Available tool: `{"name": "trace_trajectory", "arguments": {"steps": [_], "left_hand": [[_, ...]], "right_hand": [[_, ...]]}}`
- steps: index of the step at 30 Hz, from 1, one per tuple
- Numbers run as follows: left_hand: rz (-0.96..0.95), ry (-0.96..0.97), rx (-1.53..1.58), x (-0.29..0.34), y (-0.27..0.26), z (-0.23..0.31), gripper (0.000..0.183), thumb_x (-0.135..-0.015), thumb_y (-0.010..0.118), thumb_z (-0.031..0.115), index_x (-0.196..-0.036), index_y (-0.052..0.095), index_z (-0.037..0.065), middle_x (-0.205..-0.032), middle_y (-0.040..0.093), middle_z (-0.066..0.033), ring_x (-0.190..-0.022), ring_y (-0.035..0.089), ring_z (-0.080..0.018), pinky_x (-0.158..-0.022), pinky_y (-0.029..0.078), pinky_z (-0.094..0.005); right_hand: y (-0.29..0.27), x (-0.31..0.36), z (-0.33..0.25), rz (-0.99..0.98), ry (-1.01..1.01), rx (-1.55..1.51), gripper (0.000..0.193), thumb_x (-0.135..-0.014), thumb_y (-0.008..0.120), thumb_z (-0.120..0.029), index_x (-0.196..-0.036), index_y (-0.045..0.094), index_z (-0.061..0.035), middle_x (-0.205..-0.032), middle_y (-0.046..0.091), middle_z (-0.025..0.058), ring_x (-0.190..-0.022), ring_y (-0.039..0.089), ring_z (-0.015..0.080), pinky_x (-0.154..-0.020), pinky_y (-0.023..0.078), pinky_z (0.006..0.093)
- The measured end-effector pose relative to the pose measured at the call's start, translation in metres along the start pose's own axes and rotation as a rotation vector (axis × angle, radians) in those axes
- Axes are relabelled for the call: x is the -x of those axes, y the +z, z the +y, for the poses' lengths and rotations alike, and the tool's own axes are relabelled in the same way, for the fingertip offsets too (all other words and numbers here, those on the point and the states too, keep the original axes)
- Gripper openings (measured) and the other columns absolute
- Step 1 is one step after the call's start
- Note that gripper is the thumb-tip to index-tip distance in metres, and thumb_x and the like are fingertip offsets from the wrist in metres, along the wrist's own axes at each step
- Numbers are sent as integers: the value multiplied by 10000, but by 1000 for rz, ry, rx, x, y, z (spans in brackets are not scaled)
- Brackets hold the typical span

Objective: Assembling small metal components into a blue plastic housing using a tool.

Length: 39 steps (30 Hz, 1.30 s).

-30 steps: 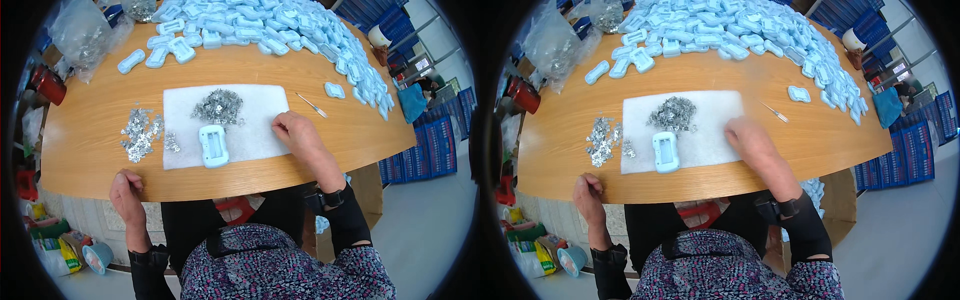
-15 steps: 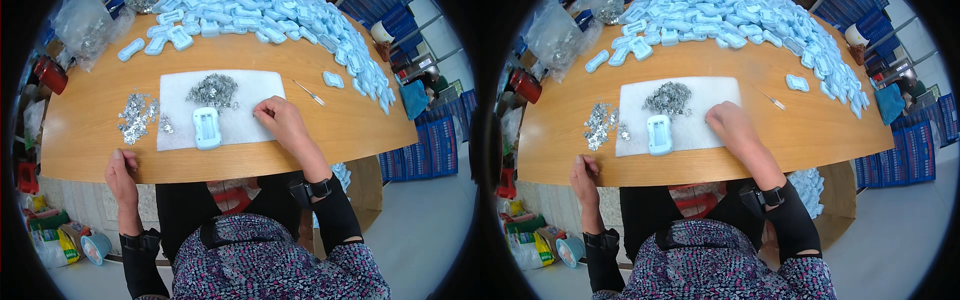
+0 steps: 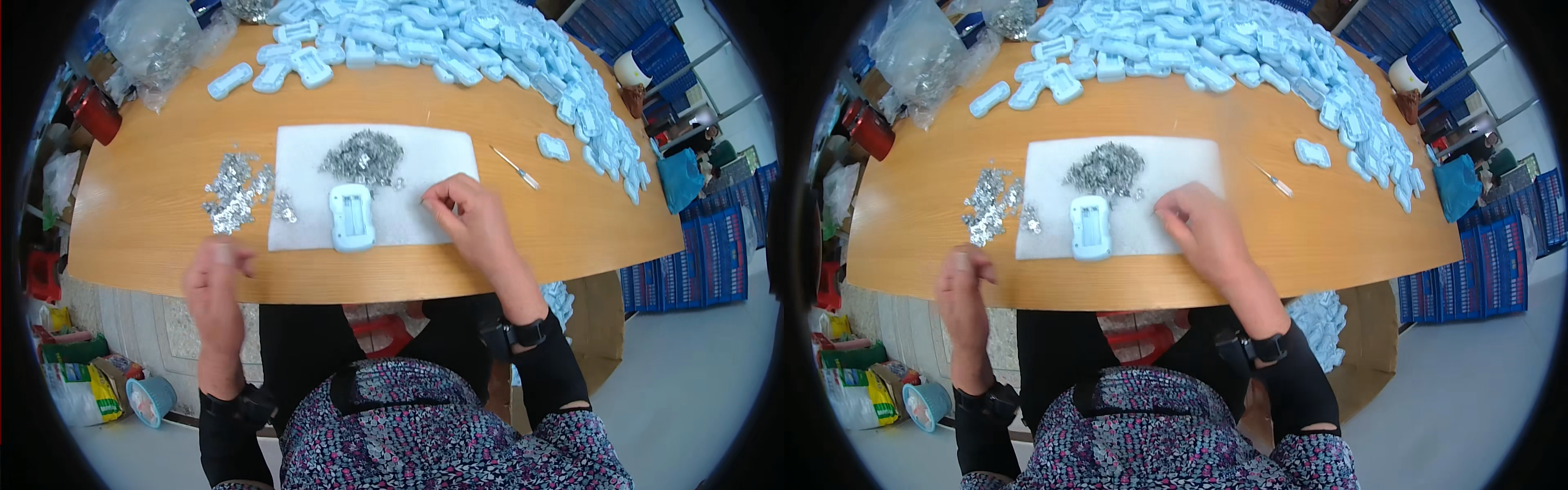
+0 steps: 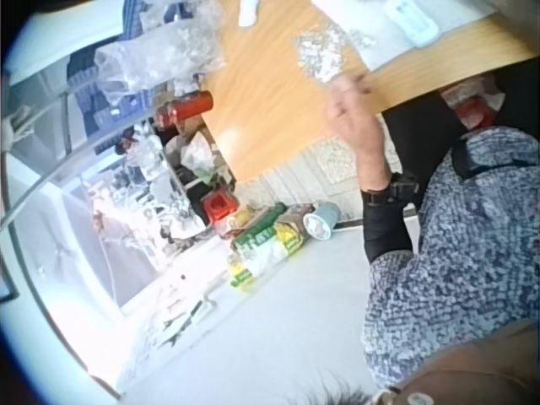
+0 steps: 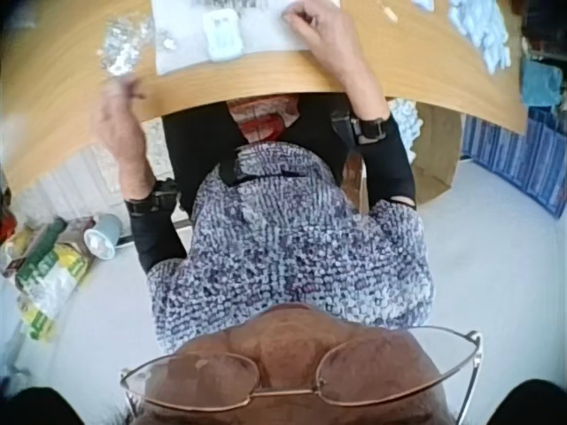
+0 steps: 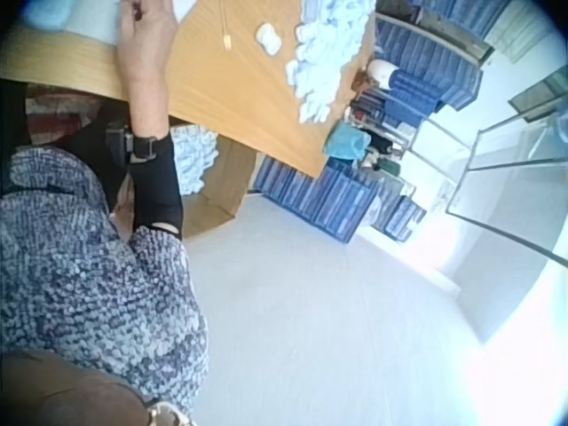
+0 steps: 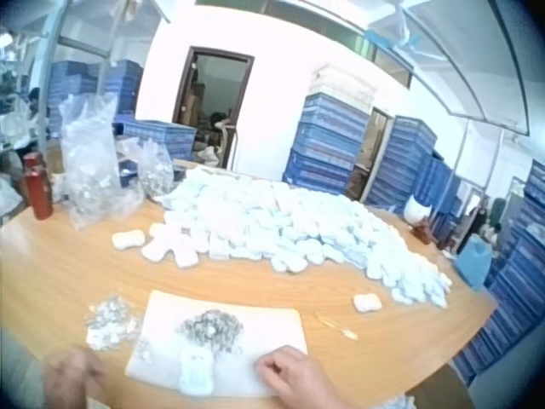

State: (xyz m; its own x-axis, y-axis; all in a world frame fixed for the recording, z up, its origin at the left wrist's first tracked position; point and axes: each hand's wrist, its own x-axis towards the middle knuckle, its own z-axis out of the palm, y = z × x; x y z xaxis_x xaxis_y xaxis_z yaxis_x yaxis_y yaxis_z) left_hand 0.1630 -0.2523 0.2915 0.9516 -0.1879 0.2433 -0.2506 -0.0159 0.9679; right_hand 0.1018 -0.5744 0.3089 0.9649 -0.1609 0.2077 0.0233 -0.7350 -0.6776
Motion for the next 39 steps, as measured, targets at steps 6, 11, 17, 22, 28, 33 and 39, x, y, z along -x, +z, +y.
{"name": "trace_trajectory", "arguments": {"steps": [6,11,17,22,28,33,39], "left_hand": [[-403,-395,180,2,78,24,320,-1065,448,263,-1133,618,1,-833,594,-25,-755,537,-86,-693,452,-244],[-539,-544,362,1,96,15,324,-1066,458,305,-1094,617,24,-811,579,-13,-735,533,-90,-688,458,-250],[-625,-672,519,7,95,6,290,-1054,502,319,-997,628,64,-789,572,26,-695,531,-52,-657,460,-218],[-608,-680,551,11,99,4,231,-1041,541,281,-1002,632,72,-771,561,42,-672,514,-39,-635,445,-201],[-553,-290,108,22,102,9,177,-1033,555,195,-953,594,42,-755,510,60,-695,456,-29,-631,396,-208],[-476,-97,-55,23,105,8,142,-994,601,153,-943,605,20,-699,547,-18,-618,501,-91,-568,411,-260],[-401,69,-182,19,105,8,115,-980,614,115,-927,599,14,-671,547,-15,-613,480,-53,-543,393,-244]], "right_hand": [[2,11,-40,6,-179,-120,74,-866,681,-43,-936,671,-22,-867,627,105,-780,639,256,-677,509,337],[6,23,-49,-23,-271,-218,86,-841,693,-26,-925,673,-37,-834,610,102,-774,625,271,-669,497,347],[4,31,-44,-9,-309,-229,78,-845,688,-26,-920,670,-38,-833,610,101,-771,615,275,-667,486,359],[8,37,-41,-19,-270,-240,78,-862,682,-33,-939,672,-28,-858,630,94,-767,624,241,-669,490,340],[9,48,-40,-161,249,-517,107,-926,682,-103,-957,668,-2,-839,634,-18,-745,550,36,-661,456,213],[12,49,-39,-215,319,-717,136,-947,671,-130,-978,662,2,-830,615,-47,-735,502,8,-653,438,193],[12,47,-41,-228,321,-629,149,-964,654,-150,-988,656,-3,-832,611,-49,-734,502,16,-655,441,201]]}}
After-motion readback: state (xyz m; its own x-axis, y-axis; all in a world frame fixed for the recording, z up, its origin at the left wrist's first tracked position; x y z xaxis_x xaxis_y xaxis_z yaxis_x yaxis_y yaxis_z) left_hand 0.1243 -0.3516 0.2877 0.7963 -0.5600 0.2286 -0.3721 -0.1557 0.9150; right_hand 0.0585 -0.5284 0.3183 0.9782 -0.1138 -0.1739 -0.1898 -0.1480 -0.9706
